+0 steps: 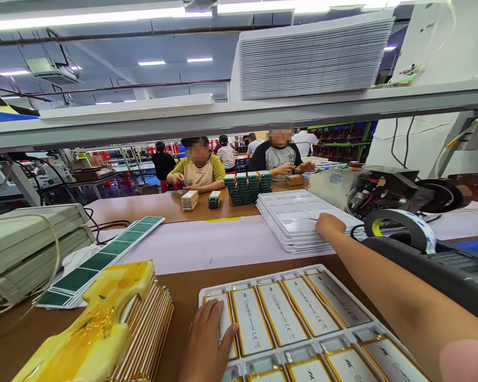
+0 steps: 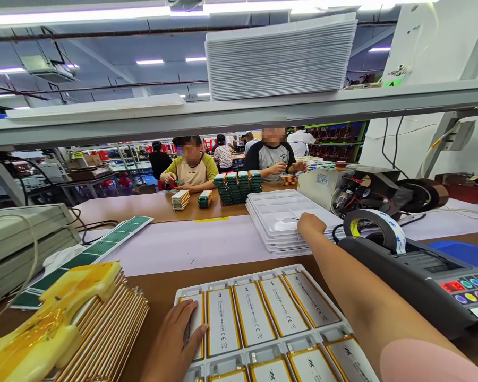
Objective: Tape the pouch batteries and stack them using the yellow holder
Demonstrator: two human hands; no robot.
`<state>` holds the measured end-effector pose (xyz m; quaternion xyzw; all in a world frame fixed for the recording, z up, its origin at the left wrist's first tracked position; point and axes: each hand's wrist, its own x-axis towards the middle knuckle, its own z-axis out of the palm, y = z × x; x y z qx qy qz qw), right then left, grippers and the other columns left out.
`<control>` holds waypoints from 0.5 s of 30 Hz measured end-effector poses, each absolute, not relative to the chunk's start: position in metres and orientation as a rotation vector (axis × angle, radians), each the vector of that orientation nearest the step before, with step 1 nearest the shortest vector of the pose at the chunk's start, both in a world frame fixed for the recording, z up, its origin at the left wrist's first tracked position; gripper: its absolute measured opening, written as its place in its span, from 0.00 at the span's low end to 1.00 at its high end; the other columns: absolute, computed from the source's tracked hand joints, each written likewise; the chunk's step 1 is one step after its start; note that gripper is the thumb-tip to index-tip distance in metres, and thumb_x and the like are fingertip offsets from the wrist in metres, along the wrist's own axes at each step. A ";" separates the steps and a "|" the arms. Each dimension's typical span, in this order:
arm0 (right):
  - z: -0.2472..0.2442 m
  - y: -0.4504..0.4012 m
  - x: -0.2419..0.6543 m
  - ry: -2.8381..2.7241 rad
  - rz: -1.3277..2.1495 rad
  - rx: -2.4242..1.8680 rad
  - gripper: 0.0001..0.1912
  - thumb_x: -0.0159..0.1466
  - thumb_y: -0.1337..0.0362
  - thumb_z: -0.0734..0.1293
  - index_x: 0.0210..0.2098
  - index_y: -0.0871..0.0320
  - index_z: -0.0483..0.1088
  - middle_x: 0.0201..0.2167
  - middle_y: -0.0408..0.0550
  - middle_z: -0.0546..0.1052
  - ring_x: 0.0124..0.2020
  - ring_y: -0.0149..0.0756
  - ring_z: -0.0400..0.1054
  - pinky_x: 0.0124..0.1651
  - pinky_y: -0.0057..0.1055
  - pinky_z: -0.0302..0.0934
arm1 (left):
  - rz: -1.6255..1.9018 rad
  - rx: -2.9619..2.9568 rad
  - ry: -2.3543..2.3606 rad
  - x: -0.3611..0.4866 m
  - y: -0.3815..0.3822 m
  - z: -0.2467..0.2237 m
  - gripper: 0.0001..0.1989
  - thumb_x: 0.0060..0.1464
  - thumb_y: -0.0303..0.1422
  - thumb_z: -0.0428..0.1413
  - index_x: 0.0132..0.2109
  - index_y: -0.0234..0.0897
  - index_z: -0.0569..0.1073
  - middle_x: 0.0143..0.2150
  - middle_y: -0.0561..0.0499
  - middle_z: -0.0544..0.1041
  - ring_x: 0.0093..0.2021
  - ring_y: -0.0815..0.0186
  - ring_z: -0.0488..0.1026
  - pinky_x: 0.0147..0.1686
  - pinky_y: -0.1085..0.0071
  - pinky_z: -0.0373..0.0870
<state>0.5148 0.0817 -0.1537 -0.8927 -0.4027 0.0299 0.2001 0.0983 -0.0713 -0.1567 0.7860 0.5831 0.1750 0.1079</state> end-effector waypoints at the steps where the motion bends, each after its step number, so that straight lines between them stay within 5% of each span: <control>1: -0.152 0.078 0.511 -1.121 0.063 -2.493 0.13 0.62 0.67 0.57 0.43 0.66 0.66 0.42 0.60 0.68 0.43 0.45 0.65 0.39 0.39 0.61 | 0.517 2.315 1.715 0.099 -0.072 -0.157 0.26 0.51 0.44 0.44 0.54 0.35 0.64 0.57 0.46 0.62 0.58 0.61 0.54 0.56 0.64 0.50; 6: -0.151 0.041 0.475 -1.327 -0.098 -2.318 0.18 0.63 0.63 0.52 0.51 0.59 0.60 0.50 0.57 0.62 0.45 0.45 0.64 0.41 0.38 0.59 | 0.604 2.313 1.769 0.101 -0.073 -0.159 0.24 0.51 0.43 0.45 0.52 0.35 0.65 0.56 0.46 0.64 0.57 0.60 0.55 0.55 0.63 0.51; 10: -0.172 -0.021 0.447 -1.612 -0.049 -2.113 0.13 0.62 0.61 0.55 0.43 0.53 0.65 0.47 0.47 0.66 0.40 0.37 0.67 0.39 0.31 0.60 | 0.614 2.349 1.772 0.102 -0.076 -0.159 0.23 0.51 0.42 0.45 0.51 0.36 0.66 0.55 0.46 0.65 0.56 0.60 0.57 0.54 0.63 0.54; 15: -0.217 -0.117 0.452 -1.871 0.137 -1.747 0.13 0.60 0.58 0.56 0.40 0.53 0.67 0.45 0.47 0.68 0.40 0.38 0.67 0.44 0.33 0.60 | 0.596 2.405 1.703 0.100 -0.079 -0.154 0.22 0.52 0.41 0.45 0.51 0.35 0.65 0.55 0.45 0.65 0.55 0.60 0.58 0.53 0.62 0.55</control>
